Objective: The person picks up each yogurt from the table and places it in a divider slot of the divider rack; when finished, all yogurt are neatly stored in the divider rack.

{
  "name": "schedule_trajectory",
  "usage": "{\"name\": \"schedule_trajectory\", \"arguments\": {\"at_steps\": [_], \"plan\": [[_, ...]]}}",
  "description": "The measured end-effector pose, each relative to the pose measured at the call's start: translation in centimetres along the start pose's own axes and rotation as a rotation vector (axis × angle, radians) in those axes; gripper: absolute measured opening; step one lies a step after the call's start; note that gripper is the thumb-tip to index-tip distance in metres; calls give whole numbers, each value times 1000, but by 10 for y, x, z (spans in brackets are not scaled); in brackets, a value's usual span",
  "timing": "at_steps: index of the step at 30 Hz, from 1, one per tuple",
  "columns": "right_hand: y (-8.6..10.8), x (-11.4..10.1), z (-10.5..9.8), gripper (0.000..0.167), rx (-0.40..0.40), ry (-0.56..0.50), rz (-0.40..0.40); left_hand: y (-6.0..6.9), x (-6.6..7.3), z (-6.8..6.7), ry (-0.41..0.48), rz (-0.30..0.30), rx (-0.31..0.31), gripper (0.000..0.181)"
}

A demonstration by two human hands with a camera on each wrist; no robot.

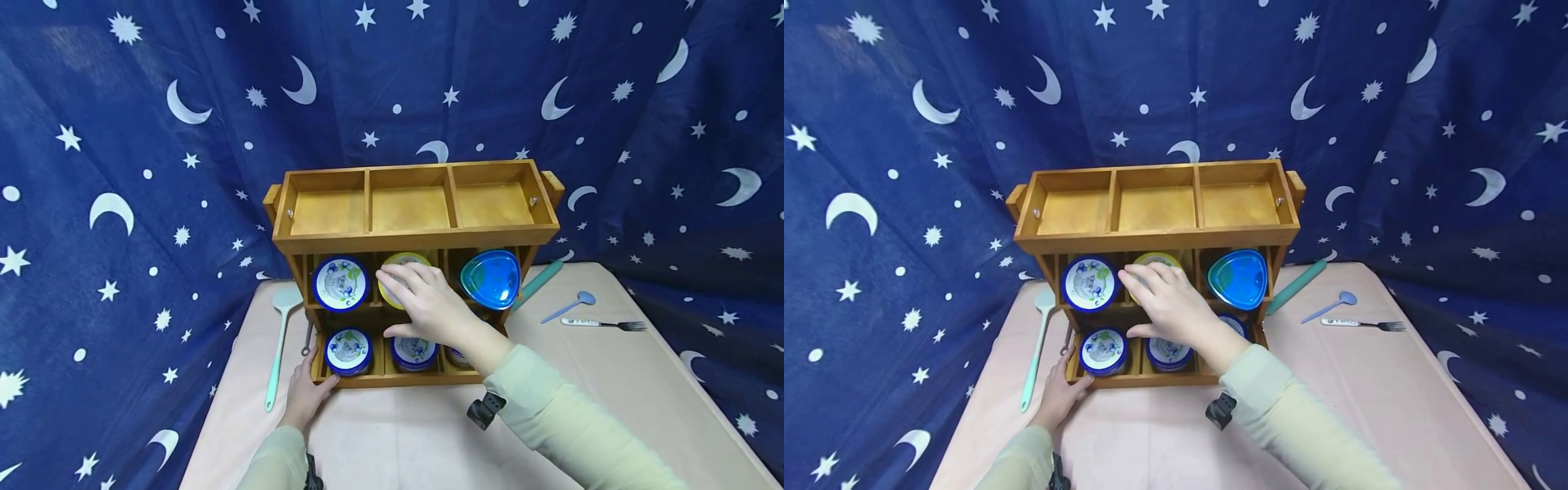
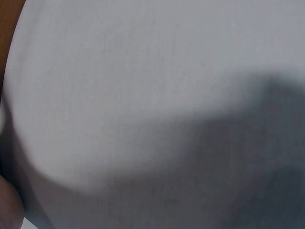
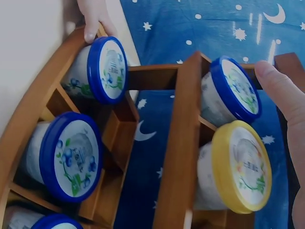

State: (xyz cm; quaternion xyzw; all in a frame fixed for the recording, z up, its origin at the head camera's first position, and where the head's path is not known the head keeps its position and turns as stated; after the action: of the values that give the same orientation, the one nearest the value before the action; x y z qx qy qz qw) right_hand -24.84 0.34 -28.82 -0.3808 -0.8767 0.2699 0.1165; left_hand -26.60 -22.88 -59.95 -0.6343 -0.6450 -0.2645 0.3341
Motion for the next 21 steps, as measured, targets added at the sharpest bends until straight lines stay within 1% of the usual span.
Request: {"name": "schedule_trajectory", "arguments": {"at_steps": [4,14,21], "plan": [[4,5,-9,94,22,-9,4,0,-1,1,2,0,-6,87],[21,20,-24,94,44,2,-1,-1,0,1,1,13,1,87],[31,28,-36,94,81,14,-5,0,0,0,1,15,2,88]]}}
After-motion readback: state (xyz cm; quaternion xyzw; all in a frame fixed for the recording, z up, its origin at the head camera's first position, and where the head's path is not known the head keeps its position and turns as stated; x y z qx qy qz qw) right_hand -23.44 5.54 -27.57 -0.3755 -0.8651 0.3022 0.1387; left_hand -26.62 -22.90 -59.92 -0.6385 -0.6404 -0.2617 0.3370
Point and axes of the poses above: each hand's wrist, its own y-axis away from the middle knuckle, its own z-axis out of the palm, x = y × z, the point moved 10 cm from there along -y, towards the middle knuckle, and after that the axes turned 14 degrees about z, right-handed, at the moved point
